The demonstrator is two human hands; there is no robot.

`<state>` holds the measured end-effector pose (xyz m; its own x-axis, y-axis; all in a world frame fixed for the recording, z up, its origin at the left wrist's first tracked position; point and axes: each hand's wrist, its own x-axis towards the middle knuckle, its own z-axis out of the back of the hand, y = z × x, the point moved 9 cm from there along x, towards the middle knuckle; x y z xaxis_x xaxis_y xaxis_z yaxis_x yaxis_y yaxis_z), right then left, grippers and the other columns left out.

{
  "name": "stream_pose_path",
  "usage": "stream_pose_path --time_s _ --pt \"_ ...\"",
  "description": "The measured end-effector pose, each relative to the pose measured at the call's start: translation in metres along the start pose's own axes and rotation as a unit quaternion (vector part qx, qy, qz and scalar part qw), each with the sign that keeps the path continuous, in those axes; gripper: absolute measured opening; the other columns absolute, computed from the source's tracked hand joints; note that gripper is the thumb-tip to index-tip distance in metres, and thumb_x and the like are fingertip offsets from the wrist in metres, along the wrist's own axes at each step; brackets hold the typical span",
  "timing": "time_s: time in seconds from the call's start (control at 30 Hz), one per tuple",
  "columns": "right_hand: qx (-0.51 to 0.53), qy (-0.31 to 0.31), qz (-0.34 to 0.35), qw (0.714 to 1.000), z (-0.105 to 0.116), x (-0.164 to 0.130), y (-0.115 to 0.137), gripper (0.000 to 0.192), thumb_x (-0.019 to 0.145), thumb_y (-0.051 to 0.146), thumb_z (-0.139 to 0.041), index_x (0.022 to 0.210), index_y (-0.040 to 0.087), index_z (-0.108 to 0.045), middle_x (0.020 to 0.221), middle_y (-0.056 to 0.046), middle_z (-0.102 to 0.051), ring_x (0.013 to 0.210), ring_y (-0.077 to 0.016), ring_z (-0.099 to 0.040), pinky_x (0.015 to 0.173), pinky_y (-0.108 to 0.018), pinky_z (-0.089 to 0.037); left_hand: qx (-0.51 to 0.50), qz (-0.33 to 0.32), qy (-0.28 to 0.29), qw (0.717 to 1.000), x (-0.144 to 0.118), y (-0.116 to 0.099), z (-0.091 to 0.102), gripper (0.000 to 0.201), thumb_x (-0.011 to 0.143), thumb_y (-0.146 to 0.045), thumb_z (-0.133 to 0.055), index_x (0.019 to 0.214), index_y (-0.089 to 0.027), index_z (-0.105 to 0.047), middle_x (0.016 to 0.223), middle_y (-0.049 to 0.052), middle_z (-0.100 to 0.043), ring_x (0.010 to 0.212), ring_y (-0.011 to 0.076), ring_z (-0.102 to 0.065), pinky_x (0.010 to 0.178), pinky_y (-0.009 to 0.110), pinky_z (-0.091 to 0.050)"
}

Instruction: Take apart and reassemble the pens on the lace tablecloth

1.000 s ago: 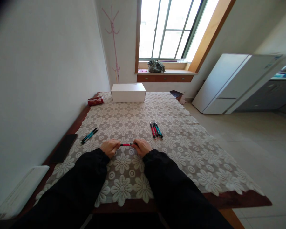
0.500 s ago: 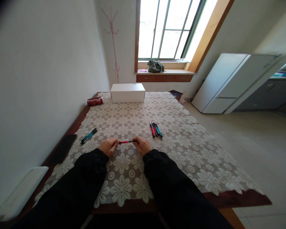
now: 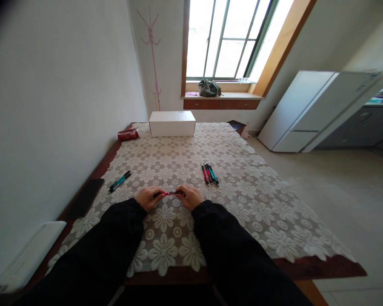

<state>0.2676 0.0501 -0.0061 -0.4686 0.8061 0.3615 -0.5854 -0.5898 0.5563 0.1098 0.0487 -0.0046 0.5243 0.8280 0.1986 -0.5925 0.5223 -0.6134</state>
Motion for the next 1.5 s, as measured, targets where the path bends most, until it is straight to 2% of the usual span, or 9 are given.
stream_pose_path --time_s 0.2,0.4,0.53,0.67,0.8,0.97,1.13,1.33,1.5 --pt "-0.087 0.046 0.023 0.995 -0.008 -0.001 0.009 0.015 0.095 0.029 -0.050 0.092 0.020 -0.062 0.087 -0.006 -0.066 0.084 -0.0201 -0.059 0.078 -0.032 -0.040 0.038 -0.023 -0.019 0.999 -0.001 -0.002 -0.001 0.026 0.094 -0.039 -0.051 0.095 -0.022 -0.070 0.093 0.005 -0.071 0.088 0.0204 -0.065 0.082 0.031 -0.048" --pt "-0.100 0.078 -0.007 0.992 -0.015 -0.002 0.002 0.020 0.098 0.030 -0.045 0.094 0.021 -0.062 0.085 -0.004 -0.067 0.082 -0.0186 -0.060 0.075 -0.029 -0.038 0.083 -0.042 -0.036 0.995 -0.002 -0.005 0.000 0.023 0.094 -0.037 -0.051 0.096 -0.021 -0.068 0.094 0.005 -0.071 0.088 0.0188 -0.065 0.081 0.030 -0.049" --pt "-0.067 0.064 -0.014 0.996 -0.016 -0.003 -0.001 0.021 0.099 0.031 -0.043 0.092 0.021 -0.061 0.079 -0.003 -0.065 0.076 -0.0181 -0.058 0.069 -0.028 -0.038 0.082 -0.037 -0.031 0.995 -0.001 -0.006 0.000 0.023 0.094 -0.037 -0.051 0.096 -0.021 -0.068 0.094 0.004 -0.071 0.087 0.0180 -0.065 0.080 0.029 -0.049" --pt "-0.026 0.023 -0.001 0.999 -0.007 -0.002 0.003 0.019 0.098 0.032 -0.045 0.097 0.020 -0.060 0.081 -0.003 -0.064 0.075 -0.0173 -0.058 0.069 -0.028 -0.041 0.070 -0.026 -0.033 0.997 -0.001 -0.004 0.003 0.024 0.095 -0.037 -0.049 0.097 -0.021 -0.067 0.096 0.004 -0.071 0.088 0.0179 -0.065 0.078 0.029 -0.049" --pt "-0.008 -0.024 0.051 0.998 0.007 -0.002 0.016 0.019 0.097 0.036 -0.051 0.103 0.020 -0.059 0.082 -0.003 -0.063 0.074 -0.0165 -0.057 0.071 -0.028 -0.044 0.062 -0.027 -0.027 0.997 -0.001 -0.004 0.002 0.024 0.096 -0.034 -0.047 0.096 -0.021 -0.067 0.096 0.004 -0.071 0.089 0.0181 -0.065 0.080 0.029 -0.049" --pt "-0.064 -0.043 0.106 0.991 0.014 -0.004 0.029 0.022 0.100 0.035 -0.047 0.094 0.020 -0.062 0.084 -0.006 -0.064 0.080 -0.0183 -0.058 0.075 -0.030 -0.044 0.050 -0.042 -0.026 0.998 -0.001 -0.005 0.000 0.023 0.096 -0.033 -0.048 0.094 -0.021 -0.068 0.094 0.005 -0.071 0.089 0.0183 -0.065 0.081 0.030 -0.050" --pt "-0.103 -0.038 0.076 0.991 0.009 -0.004 0.024 0.022 0.099 0.035 -0.049 0.089 0.020 -0.063 0.080 -0.005 -0.065 0.078 -0.0185 -0.059 0.074 -0.029 -0.043 0.061 -0.059 -0.057 0.995 -0.003 -0.009 0.005 0.024 0.095 -0.035 -0.051 0.094 -0.020 -0.069 0.092 0.005 -0.072 0.087 0.0184 -0.064 0.081 0.030 -0.050" --pt "-0.071 0.016 0.038 0.997 -0.005 -0.003 0.013 0.018 0.098 0.029 -0.046 0.091 0.021 -0.061 0.079 -0.003 -0.064 0.074 -0.0168 -0.059 0.068 -0.027 -0.041 0.094 -0.074 -0.071 0.990 -0.004 -0.015 0.009 0.022 0.094 -0.036 -0.053 0.093 -0.022 -0.070 0.091 0.005 -0.072 0.084 0.0179 -0.063 0.078 0.030 -0.049" --pt "-0.061 0.020 0.055 0.996 -0.004 -0.002 0.016 0.019 0.099 0.034 -0.046 0.095 0.021 -0.059 0.082 -0.003 -0.064 0.077 -0.0167 -0.059 0.070 -0.027 -0.042 0.101 -0.054 -0.076 0.990 -0.003 -0.013 0.011 0.022 0.094 -0.034 -0.052 0.091 -0.022 -0.070 0.087 0.004 -0.071 0.081 0.0172 -0.063 0.075 0.029 -0.048"
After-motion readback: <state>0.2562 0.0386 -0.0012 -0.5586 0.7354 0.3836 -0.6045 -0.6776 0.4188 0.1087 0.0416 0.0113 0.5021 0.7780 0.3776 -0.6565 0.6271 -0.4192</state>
